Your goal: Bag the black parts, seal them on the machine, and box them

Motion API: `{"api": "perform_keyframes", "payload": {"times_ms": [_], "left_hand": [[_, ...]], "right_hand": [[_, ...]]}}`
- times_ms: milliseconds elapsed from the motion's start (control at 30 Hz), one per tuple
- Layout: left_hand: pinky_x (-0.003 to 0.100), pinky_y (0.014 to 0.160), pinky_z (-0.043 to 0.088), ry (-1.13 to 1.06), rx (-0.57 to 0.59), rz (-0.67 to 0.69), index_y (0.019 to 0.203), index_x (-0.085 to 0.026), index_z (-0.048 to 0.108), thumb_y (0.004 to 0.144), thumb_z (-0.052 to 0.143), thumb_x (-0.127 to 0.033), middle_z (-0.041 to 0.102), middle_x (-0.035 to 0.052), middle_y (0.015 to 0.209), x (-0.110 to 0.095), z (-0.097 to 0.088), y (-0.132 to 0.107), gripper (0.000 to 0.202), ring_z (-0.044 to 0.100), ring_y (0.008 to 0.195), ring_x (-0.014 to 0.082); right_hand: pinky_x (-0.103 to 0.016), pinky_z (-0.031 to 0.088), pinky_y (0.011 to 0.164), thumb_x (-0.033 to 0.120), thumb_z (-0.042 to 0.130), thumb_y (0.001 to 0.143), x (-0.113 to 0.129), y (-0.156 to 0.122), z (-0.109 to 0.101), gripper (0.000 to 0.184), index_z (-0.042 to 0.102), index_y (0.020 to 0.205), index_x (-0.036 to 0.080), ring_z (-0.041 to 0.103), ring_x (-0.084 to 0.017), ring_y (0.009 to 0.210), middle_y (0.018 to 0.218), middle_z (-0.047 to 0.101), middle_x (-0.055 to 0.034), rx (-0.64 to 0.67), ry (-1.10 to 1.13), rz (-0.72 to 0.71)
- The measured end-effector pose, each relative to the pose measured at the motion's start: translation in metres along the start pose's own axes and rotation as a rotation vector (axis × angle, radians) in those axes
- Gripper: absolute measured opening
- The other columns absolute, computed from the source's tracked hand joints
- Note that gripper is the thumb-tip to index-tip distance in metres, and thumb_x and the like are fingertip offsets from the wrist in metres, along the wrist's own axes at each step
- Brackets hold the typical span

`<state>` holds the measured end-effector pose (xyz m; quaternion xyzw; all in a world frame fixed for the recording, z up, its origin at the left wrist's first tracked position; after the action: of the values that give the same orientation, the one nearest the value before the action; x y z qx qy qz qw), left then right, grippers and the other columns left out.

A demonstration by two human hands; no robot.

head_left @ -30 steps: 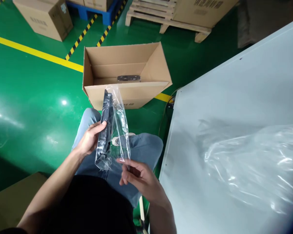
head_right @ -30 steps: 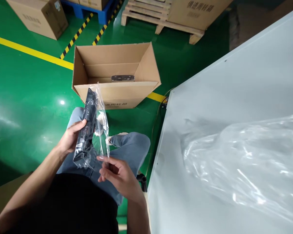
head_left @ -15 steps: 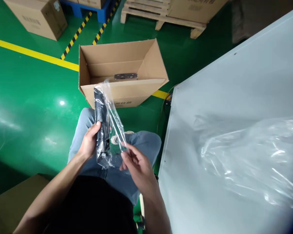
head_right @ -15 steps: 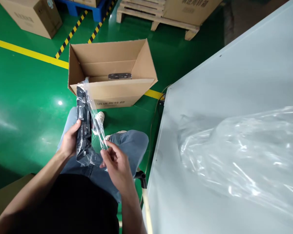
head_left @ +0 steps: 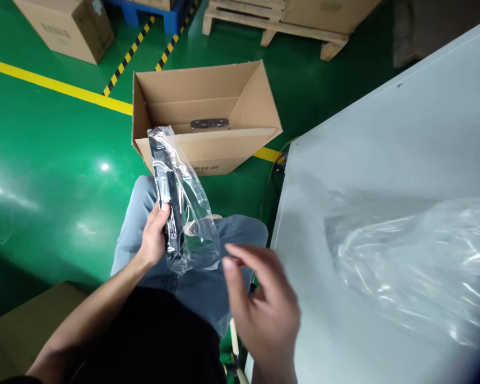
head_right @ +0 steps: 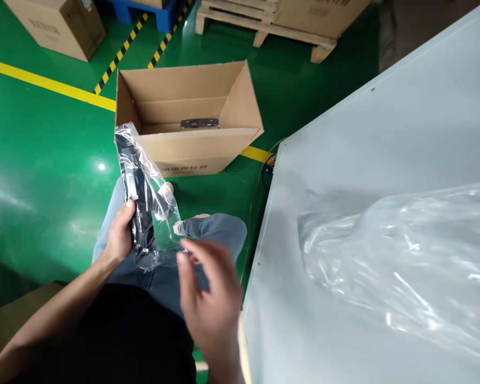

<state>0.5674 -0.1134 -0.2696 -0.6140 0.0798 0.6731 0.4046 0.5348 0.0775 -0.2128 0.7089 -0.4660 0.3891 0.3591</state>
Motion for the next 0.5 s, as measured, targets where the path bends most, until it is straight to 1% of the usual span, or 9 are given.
{"api": "perform_keyframes", "payload": {"times_ms": [33, 67, 100, 167, 233, 333, 433, 500], "left_hand": [[0.039, 0.095, 0.059, 0.019, 0.013, 0.027, 0.089, -0.019, 0.075, 0.076, 0.081, -0.075, 0.078, 0.0058, 0.097, 0.000, 0.002, -0.002, 0.058, 0.071, 0.105, 0.0298], [0.039, 0.095, 0.059, 0.031, 0.038, 0.047, 0.094, -0.019, 0.076, 0.079, 0.079, -0.074, 0.079, 0.0064, 0.102, 0.000, 0.004, -0.005, 0.057, 0.071, 0.106, 0.0299], [0.040, 0.096, 0.059, 0.040, 0.071, 0.060, 0.101, -0.019, 0.077, 0.082, 0.077, -0.073, 0.079, 0.0073, 0.106, 0.001, 0.005, -0.007, 0.058, 0.071, 0.108, 0.0302], [0.041, 0.099, 0.058, 0.056, 0.140, 0.084, 0.116, -0.019, 0.076, 0.087, 0.073, -0.071, 0.078, 0.0088, 0.116, 0.004, 0.005, -0.010, 0.060, 0.070, 0.114, 0.0314], [0.043, 0.106, 0.055, 0.080, 0.198, 0.115, 0.128, -0.021, 0.073, 0.090, 0.072, -0.068, 0.076, 0.0092, 0.125, 0.008, 0.002, -0.011, 0.061, 0.068, 0.121, 0.0325], [0.043, 0.114, 0.051, 0.152, 0.265, 0.173, 0.136, -0.025, 0.071, 0.095, 0.068, -0.064, 0.073, 0.0078, 0.136, 0.014, -0.005, -0.007, 0.057, 0.065, 0.128, 0.0331], [0.046, 0.123, 0.043, 0.223, 0.263, 0.265, 0.145, -0.029, 0.066, 0.096, 0.067, -0.063, 0.068, 0.0055, 0.147, 0.019, -0.011, -0.001, 0.059, 0.060, 0.137, 0.0336], [0.049, 0.129, 0.037, 0.242, 0.243, 0.311, 0.151, -0.031, 0.060, 0.096, 0.069, -0.062, 0.063, 0.0048, 0.153, 0.021, -0.013, 0.004, 0.064, 0.055, 0.145, 0.0333]], "right_hand": [[-0.029, 0.060, 0.077, 0.027, 0.066, 0.100, 0.006, -0.001, 0.006, 0.026, 0.074, 0.125, 0.027, 0.068, -0.015, 0.080, 0.100, 0.074, -0.0045, 0.113, -0.011, -0.017], [-0.028, 0.060, 0.074, 0.027, 0.063, 0.102, 0.009, -0.001, 0.012, 0.029, 0.073, 0.129, 0.026, 0.068, -0.015, 0.075, 0.098, 0.075, -0.0047, 0.234, -0.003, 0.006], [-0.028, 0.059, 0.071, 0.029, 0.061, 0.102, 0.010, -0.001, 0.018, 0.032, 0.072, 0.132, 0.024, 0.067, -0.015, 0.071, 0.097, 0.076, -0.0049, 0.329, 0.012, 0.059], [-0.029, 0.058, 0.069, 0.032, 0.060, 0.102, 0.007, 0.002, 0.028, 0.032, 0.073, 0.129, 0.020, 0.066, -0.015, 0.068, 0.092, 0.076, -0.0049, 0.441, 0.040, 0.184], [-0.029, 0.056, 0.069, 0.035, 0.061, 0.100, 0.000, 0.007, 0.033, 0.029, 0.075, 0.121, 0.020, 0.066, -0.016, 0.068, 0.085, 0.075, -0.0031, 0.489, 0.069, 0.281], [-0.028, 0.053, 0.067, 0.036, 0.063, 0.097, -0.008, 0.012, 0.034, 0.022, 0.076, 0.106, 0.020, 0.065, -0.016, 0.068, 0.076, 0.072, -0.0005, 0.517, 0.099, 0.363], [-0.028, 0.051, 0.066, 0.034, 0.063, 0.096, -0.009, 0.012, 0.030, 0.018, 0.073, 0.090, 0.021, 0.063, -0.015, 0.065, 0.071, 0.069, 0.0007, 0.507, 0.100, 0.381], [-0.028, 0.051, 0.064, 0.036, 0.062, 0.097, -0.007, 0.007, 0.027, 0.020, 0.071, 0.087, 0.021, 0.062, -0.015, 0.062, 0.069, 0.067, 0.0015, 0.502, 0.111, 0.379]]}}
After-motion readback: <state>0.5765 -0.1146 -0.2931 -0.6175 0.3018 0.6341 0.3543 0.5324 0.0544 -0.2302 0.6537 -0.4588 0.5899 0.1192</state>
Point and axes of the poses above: each hand's wrist, its own y-axis towards the middle knuckle, its own z-axis out of the palm, x = y × z, the point moved 2 cm from there along y, towards the middle knuckle
